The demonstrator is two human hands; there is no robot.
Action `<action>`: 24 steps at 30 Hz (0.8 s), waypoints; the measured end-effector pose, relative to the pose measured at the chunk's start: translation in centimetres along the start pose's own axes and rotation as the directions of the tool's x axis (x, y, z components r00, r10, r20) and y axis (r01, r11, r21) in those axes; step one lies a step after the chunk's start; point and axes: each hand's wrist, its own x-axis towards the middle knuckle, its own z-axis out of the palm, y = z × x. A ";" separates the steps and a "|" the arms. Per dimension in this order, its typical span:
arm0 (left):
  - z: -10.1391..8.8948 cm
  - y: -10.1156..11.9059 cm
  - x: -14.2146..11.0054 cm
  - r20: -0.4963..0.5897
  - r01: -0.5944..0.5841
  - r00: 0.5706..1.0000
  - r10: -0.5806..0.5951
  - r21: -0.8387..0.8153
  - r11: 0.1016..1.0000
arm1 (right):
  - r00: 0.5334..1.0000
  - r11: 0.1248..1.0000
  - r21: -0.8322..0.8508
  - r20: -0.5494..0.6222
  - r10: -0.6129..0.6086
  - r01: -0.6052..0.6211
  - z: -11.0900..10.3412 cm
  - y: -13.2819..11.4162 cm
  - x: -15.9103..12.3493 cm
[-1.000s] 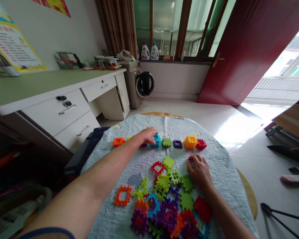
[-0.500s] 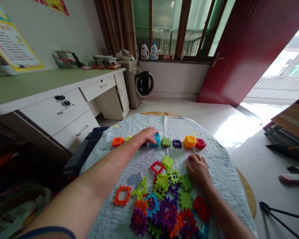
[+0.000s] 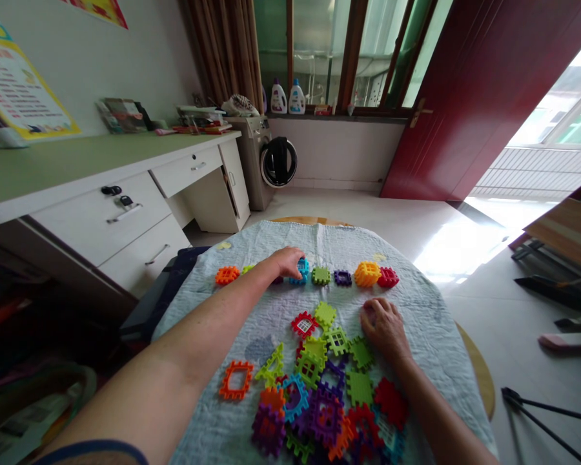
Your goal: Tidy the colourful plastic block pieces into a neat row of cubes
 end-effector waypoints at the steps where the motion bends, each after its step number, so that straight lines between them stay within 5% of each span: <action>1: 0.0 -0.1 0.0 0.001 0.001 1.000 -0.001 -0.001 1.000 | 1.000 1.000 -0.001 0.002 0.002 -0.002 0.0 0.0 0.0; 14: 0.5 0.1 -0.7 -0.039 0.052 0.998 -0.053 -0.028 0.998 | 1.000 1.000 -0.013 0.011 0.011 -0.010 0.1 0.1 0.0; 20: 0.1 2.5 -5.3 -0.251 0.003 0.968 -0.021 -0.071 0.997 | 1.000 0.999 -0.033 -0.009 -0.002 0.002 0.4 0.4 0.1; 24: 2.1 3.9 -10.4 -0.290 -0.073 0.956 0.033 -0.128 0.989 | 1.000 0.999 -0.041 -0.026 -0.015 0.014 0.5 0.5 0.1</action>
